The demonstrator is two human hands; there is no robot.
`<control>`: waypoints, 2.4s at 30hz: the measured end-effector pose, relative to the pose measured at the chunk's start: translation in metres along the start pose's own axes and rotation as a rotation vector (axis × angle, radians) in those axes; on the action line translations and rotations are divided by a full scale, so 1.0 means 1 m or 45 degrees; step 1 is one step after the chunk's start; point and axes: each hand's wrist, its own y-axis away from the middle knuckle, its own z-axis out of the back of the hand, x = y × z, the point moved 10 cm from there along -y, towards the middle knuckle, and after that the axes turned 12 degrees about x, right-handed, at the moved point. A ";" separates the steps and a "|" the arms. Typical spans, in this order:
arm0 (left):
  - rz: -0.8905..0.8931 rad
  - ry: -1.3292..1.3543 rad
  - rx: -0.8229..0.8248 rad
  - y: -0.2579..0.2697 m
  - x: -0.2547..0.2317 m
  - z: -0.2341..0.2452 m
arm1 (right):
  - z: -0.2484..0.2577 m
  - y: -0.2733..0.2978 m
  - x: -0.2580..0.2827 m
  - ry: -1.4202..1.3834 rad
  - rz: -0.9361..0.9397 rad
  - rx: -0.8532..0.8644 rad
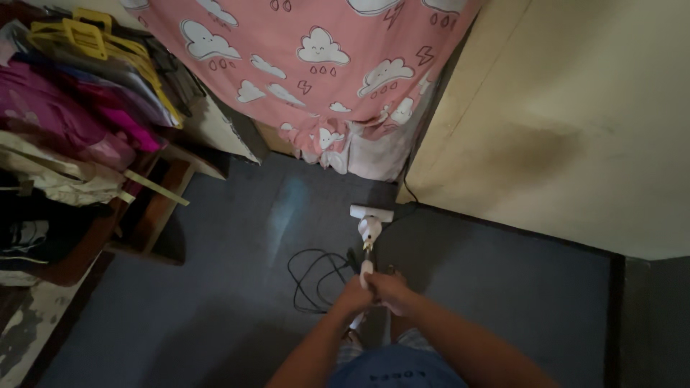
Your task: The person cleans the floor using a handheld vacuum cleaner, moving it across the open floor space and near the edges of furniture.
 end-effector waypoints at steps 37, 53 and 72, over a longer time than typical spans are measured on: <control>-0.081 -0.041 -0.012 -0.007 -0.013 -0.002 | -0.005 0.001 0.022 0.227 -0.092 0.134; 0.061 -0.086 -0.285 -0.109 0.021 0.009 | 0.033 -0.021 0.053 0.271 0.039 0.109; 0.274 -0.134 -0.451 0.025 0.059 0.061 | -0.057 -0.053 0.035 0.486 -0.047 0.213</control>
